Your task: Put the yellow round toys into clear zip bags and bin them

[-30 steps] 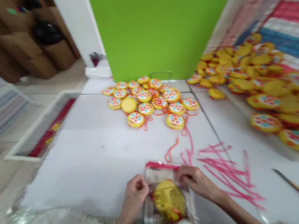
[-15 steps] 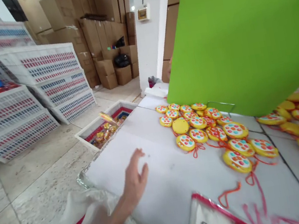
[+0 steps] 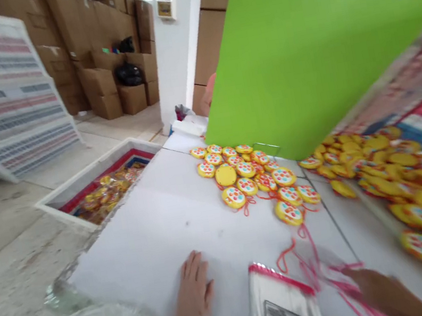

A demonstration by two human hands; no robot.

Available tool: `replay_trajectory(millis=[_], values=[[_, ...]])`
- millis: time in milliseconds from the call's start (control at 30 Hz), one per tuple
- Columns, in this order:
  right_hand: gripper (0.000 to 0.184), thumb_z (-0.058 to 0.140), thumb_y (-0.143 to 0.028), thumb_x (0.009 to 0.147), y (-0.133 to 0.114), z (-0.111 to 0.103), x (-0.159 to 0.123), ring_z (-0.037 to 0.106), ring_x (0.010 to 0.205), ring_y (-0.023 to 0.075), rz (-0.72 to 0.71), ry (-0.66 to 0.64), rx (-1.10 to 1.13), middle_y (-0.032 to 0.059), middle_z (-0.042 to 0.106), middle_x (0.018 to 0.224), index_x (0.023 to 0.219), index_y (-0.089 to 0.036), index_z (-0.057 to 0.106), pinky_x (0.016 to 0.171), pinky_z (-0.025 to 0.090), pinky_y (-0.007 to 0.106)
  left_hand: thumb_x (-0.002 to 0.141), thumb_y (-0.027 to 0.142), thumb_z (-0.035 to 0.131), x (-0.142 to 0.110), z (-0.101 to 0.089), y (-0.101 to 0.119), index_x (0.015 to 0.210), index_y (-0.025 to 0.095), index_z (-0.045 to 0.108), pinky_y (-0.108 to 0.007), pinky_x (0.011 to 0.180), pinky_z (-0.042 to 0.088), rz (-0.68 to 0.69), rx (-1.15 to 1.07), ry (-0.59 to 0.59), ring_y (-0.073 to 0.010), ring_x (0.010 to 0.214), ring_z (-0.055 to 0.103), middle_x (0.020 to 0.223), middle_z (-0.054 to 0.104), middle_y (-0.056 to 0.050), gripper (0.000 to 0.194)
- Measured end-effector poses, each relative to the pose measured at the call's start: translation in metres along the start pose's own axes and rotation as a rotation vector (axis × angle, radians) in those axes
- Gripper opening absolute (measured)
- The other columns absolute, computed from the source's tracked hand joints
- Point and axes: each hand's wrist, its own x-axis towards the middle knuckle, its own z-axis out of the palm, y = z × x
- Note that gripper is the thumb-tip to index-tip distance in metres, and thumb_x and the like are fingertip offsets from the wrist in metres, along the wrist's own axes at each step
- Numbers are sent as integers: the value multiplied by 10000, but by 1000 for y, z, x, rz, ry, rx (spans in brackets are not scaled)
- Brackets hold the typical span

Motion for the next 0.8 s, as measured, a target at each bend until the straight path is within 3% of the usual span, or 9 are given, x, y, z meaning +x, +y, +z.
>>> replay_trajectory(millis=[100, 200, 300, 367, 467, 600, 733, 800], values=[[305, 623, -433, 714, -30, -12, 3, 664, 879, 288, 195, -52, 9, 136, 703, 986, 927, -232, 710, 745, 540, 408, 808, 144, 465, 1, 1, -4, 1090, 180, 524, -483, 919, 445, 36, -38, 47, -294, 1193, 479, 1240, 551, -141, 291], [452, 505, -470, 825, -51, -30, 11, 620, 1019, 247, 247, -166, 245, 144, 620, 1175, 1176, -200, 598, 793, 525, 344, 822, 182, 476, 4, 2, -8, 1086, 185, 521, -469, 909, 443, 67, -53, 54, -296, 1183, 482, 1222, 557, -136, 268], [464, 365, -452, 892, -44, -30, 13, 667, 874, 185, 208, -116, 141, 139, 679, 1047, 1091, -131, 634, 701, 529, 289, 829, 214, 478, 3, 3, -13, 1073, 182, 527, -476, 906, 438, 83, -43, 31, -307, 1176, 483, 1201, 565, -139, 251], [343, 451, -377, 867, -31, -17, 14, 663, 834, 185, 210, -44, -39, 122, 704, 970, 928, -129, 679, 724, 517, 307, 830, 239, 477, 2, 4, -17, 1079, 187, 530, -484, 920, 427, 75, -31, -15, -310, 1191, 468, 1219, 554, -136, 259], [250, 539, -237, 825, -20, 8, 26, 635, 927, 211, 219, 30, -206, 110, 678, 1042, 1033, -147, 644, 820, 481, 337, 831, 270, 477, -1, 5, -23, 1091, 196, 530, -490, 943, 414, 66, -21, -70, -306, 1208, 453, 1249, 535, -131, 276], [379, 537, -169, 791, -26, 38, 74, 543, 1086, 244, 226, 24, -360, 126, 589, 1182, 1170, -164, 552, 904, 428, 348, 821, 272, 494, -2, 8, -30, 1081, 211, 545, -480, 948, 421, 58, -20, -63, -295, 1204, 463, 1256, 541, -120, 272], [554, 601, -89, 663, -24, 67, 124, 450, 1137, 375, 299, 72, -356, 231, 530, 1187, 1207, -84, 500, 899, 379, 499, 816, 249, 505, -2, 10, -32, 1064, 245, 566, -459, 939, 447, 52, -36, -32, -274, 1198, 478, 1238, 568, -82, 256], [588, 570, -46, 649, -19, 73, 136, 437, 1140, 384, 302, 96, -324, 240, 517, 1194, 1229, -84, 476, 895, 364, 521, 819, 237, 498, -3, 9, -33, 1073, 252, 566, -453, 939, 458, 29, -50, -26, -265, 1209, 471, 1247, 562, -72, 264]])
